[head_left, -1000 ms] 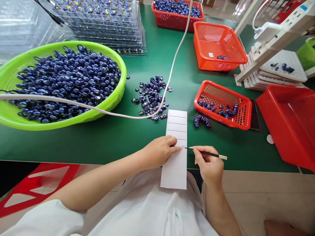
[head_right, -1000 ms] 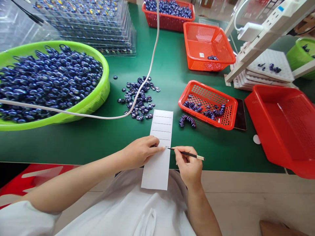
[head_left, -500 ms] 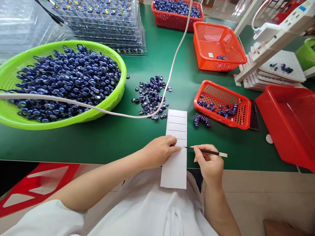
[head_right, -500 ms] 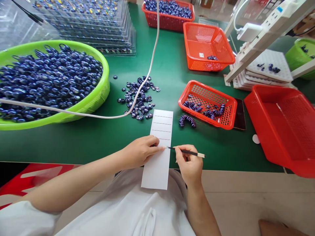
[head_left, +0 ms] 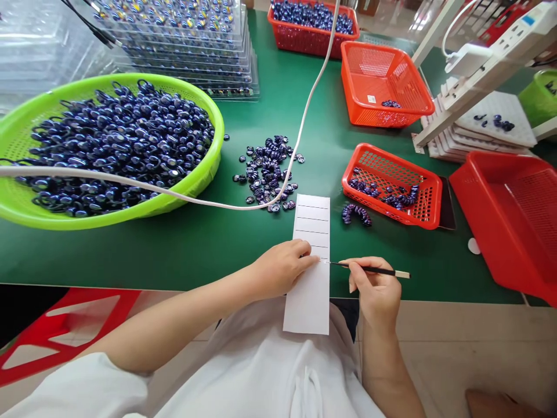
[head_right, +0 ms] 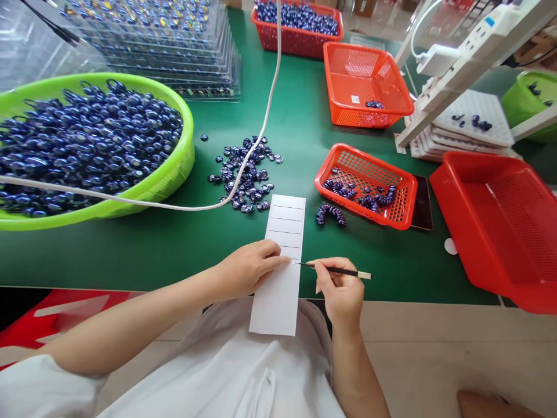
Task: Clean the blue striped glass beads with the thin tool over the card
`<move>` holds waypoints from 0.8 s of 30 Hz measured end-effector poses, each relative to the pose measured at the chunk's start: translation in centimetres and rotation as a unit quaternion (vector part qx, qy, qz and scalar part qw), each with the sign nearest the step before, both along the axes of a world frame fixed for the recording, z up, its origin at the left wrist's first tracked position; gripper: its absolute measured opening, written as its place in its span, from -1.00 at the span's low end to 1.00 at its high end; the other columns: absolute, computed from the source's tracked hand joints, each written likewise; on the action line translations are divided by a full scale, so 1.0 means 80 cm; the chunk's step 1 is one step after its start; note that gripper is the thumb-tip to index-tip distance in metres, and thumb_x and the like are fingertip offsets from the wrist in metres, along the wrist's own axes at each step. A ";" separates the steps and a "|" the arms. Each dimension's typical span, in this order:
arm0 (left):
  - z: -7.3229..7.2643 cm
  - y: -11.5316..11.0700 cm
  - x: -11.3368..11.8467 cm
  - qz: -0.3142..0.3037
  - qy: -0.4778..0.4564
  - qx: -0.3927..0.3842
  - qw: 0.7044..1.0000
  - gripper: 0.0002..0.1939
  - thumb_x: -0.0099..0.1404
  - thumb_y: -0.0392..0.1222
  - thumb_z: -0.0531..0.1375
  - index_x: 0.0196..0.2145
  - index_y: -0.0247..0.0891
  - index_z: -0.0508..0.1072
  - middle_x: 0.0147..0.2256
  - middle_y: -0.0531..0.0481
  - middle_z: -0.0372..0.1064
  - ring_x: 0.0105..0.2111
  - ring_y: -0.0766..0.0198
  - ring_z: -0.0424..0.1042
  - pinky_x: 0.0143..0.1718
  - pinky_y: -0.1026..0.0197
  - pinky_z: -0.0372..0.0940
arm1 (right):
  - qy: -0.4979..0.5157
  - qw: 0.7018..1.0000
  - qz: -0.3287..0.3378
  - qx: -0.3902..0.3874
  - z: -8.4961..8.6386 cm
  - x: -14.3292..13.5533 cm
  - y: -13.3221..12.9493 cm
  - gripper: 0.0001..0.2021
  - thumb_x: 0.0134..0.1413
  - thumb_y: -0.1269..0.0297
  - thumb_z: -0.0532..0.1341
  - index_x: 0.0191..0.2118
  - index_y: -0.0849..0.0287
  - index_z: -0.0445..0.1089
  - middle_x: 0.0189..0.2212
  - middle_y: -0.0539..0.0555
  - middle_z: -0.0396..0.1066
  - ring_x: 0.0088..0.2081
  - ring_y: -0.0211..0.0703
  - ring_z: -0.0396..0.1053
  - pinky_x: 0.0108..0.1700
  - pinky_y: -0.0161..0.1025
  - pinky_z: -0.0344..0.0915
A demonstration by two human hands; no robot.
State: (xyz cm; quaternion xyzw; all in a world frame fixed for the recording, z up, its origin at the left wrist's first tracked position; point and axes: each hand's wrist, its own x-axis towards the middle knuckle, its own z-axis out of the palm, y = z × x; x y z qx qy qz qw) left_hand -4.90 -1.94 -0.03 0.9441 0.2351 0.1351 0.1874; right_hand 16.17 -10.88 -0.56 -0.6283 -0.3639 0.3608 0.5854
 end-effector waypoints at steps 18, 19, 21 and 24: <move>0.001 0.030 0.068 0.143 -0.239 -0.283 0.918 -0.93 0.16 -0.37 0.36 -0.39 -0.28 0.56 -0.27 -0.04 0.52 -0.35 0.32 0.52 -0.30 0.31 0.46 | 0.049 0.975 -0.158 0.151 -0.002 0.013 0.015 -0.87 0.04 0.36 0.38 -0.34 0.17 0.40 -0.40 0.04 0.60 -0.66 -0.34 0.36 -0.56 -0.31 0.30; -0.003 0.029 0.068 0.146 -0.250 -0.314 0.904 -0.94 0.15 -0.35 0.36 -0.39 -0.28 0.56 -0.28 -0.04 0.54 -0.33 0.30 0.54 -0.28 0.29 0.48 | 0.047 0.975 -0.155 0.150 -0.003 0.013 0.015 -0.87 0.04 0.35 0.38 -0.34 0.17 0.40 -0.39 0.04 0.60 -0.66 -0.34 0.36 -0.56 -0.31 0.30; -0.009 0.028 0.067 0.149 -0.267 -0.383 0.871 -0.96 0.15 -0.31 0.35 -0.38 -0.28 0.57 -0.30 -0.03 0.56 -0.30 0.26 0.57 -0.23 0.25 0.51 | 0.037 0.978 -0.148 0.144 -0.003 0.013 0.014 -0.87 0.04 0.34 0.38 -0.34 0.17 0.41 -0.39 0.04 0.60 -0.66 -0.33 0.36 -0.54 -0.28 0.33; -0.009 0.027 0.065 0.159 -0.275 -0.467 0.825 -0.94 0.13 -0.30 0.35 -0.39 -0.30 0.56 -0.32 -0.02 0.57 -0.33 0.26 0.59 -0.21 0.23 0.52 | 0.027 0.979 -0.143 0.141 -0.003 0.012 0.014 -0.87 0.04 0.34 0.38 -0.34 0.17 0.41 -0.39 0.04 0.59 -0.66 -0.32 0.37 -0.54 -0.27 0.36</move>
